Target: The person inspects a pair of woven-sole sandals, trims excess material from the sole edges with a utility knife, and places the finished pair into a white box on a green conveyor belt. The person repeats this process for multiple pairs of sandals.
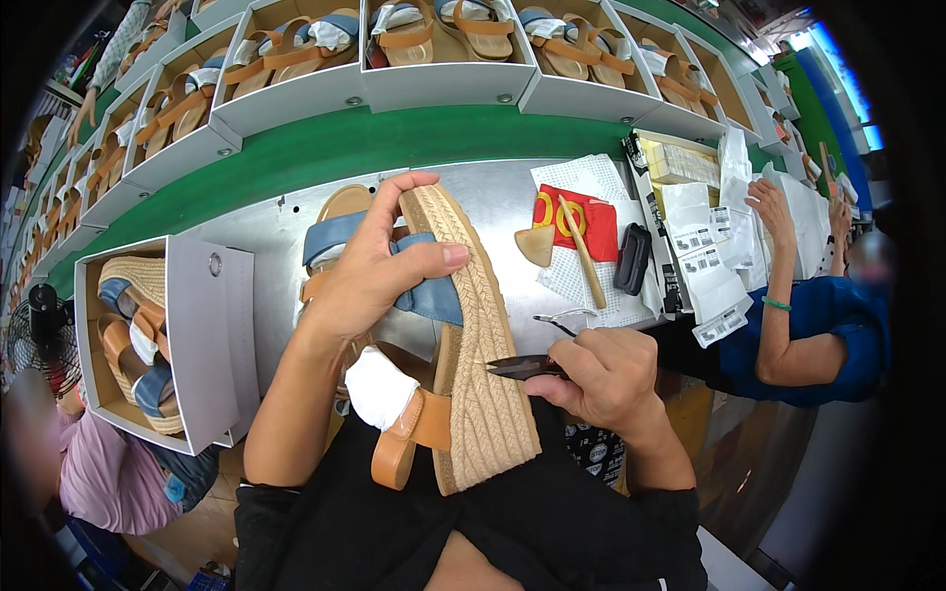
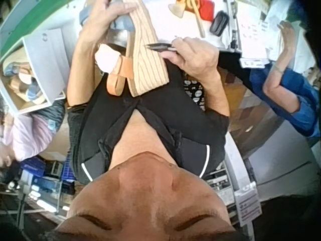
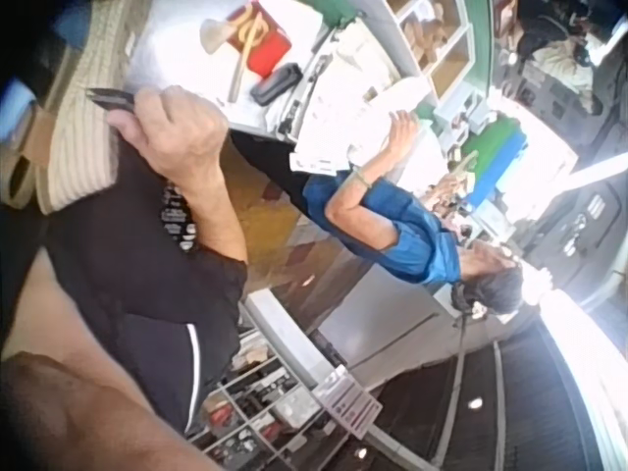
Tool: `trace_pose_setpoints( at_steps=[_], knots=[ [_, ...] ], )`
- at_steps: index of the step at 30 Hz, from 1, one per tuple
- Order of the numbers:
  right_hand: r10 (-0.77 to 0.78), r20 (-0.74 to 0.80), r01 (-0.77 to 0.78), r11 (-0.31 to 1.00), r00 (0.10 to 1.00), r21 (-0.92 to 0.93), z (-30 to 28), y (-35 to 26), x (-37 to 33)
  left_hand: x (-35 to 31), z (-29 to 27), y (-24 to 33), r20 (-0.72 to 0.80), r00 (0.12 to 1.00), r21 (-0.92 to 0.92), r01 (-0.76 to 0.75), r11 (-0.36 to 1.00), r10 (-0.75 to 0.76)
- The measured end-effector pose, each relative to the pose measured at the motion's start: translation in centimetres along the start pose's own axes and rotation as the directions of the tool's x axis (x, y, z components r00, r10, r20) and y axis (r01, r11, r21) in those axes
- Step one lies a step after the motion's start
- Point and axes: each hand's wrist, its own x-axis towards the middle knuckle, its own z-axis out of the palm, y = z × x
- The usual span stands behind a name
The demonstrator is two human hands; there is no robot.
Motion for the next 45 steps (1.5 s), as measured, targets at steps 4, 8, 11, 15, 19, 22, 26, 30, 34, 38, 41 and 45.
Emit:
trace_pose_setpoints(
  at_steps=[4,8,11,15,19,22,26,30,34,38,41,45],
  knots=[
    [-0.036,0.015,0.036,0.999,0.999,-0.038,-0.4,-0.1,0.4,0.1,0.1,-0.3,-0.009,1.0,0.009,-0.014,1.0,0.014],
    [-0.026,0.032,0.027,0.998,0.999,-0.051,-0.4,-0.2,0.4,0.1,0.0,-0.3,0.001,1.0,0.004,-0.015,1.0,0.015],
    [0.024,0.021,-0.024,1.0,0.999,-0.018,-0.1,-0.5,0.0,0.1,0.0,-0.3,0.004,1.0,-0.003,-0.008,1.0,0.008],
    [0.087,0.023,-0.088,0.996,0.996,0.011,0.0,-0.8,-0.5,0.1,0.1,-0.3,-0.005,1.0,0.018,-0.002,1.0,0.002],
    [0.069,0.026,-0.068,0.997,0.997,-0.03,-0.2,-0.9,-0.4,0.2,0.0,-0.4,-0.002,1.0,0.018,0.002,1.0,-0.002],
    [0.049,0.021,-0.048,0.998,0.999,-0.051,-0.2,-0.9,-0.4,0.2,0.1,-0.3,0.006,1.0,0.025,-0.002,1.0,0.001],
    [0.034,0.017,-0.032,0.997,0.999,-0.068,-0.2,-1.0,-0.2,0.2,-0.1,-0.5,-0.003,1.0,0.026,-0.008,1.0,0.008],
    [0.038,0.032,-0.036,0.996,0.999,-0.079,-0.3,-1.1,-0.1,0.1,-0.1,-0.3,0.002,1.0,0.033,-0.01,0.999,0.01],
    [0.058,0.028,-0.056,0.996,0.998,-0.063,-0.2,-1.2,-0.2,0.0,-0.1,-0.5,-0.013,1.0,0.015,-0.002,1.0,0.002],
    [0.058,0.012,-0.057,0.995,0.998,-0.079,-0.8,-1.1,-0.3,-0.1,-0.1,-0.2,-0.033,0.999,0.016,0.029,0.999,-0.029],
    [-0.003,-0.012,0.002,0.991,1.0,-0.132,-0.8,-1.5,0.1,-0.1,0.0,-0.1,-0.029,0.999,0.024,0.035,0.999,-0.034],
    [-0.045,0.011,0.046,0.982,0.999,-0.184,-0.6,-1.2,0.2,-0.1,0.2,0.0,-0.044,0.999,0.053,0.032,0.998,-0.029]
  ],
)
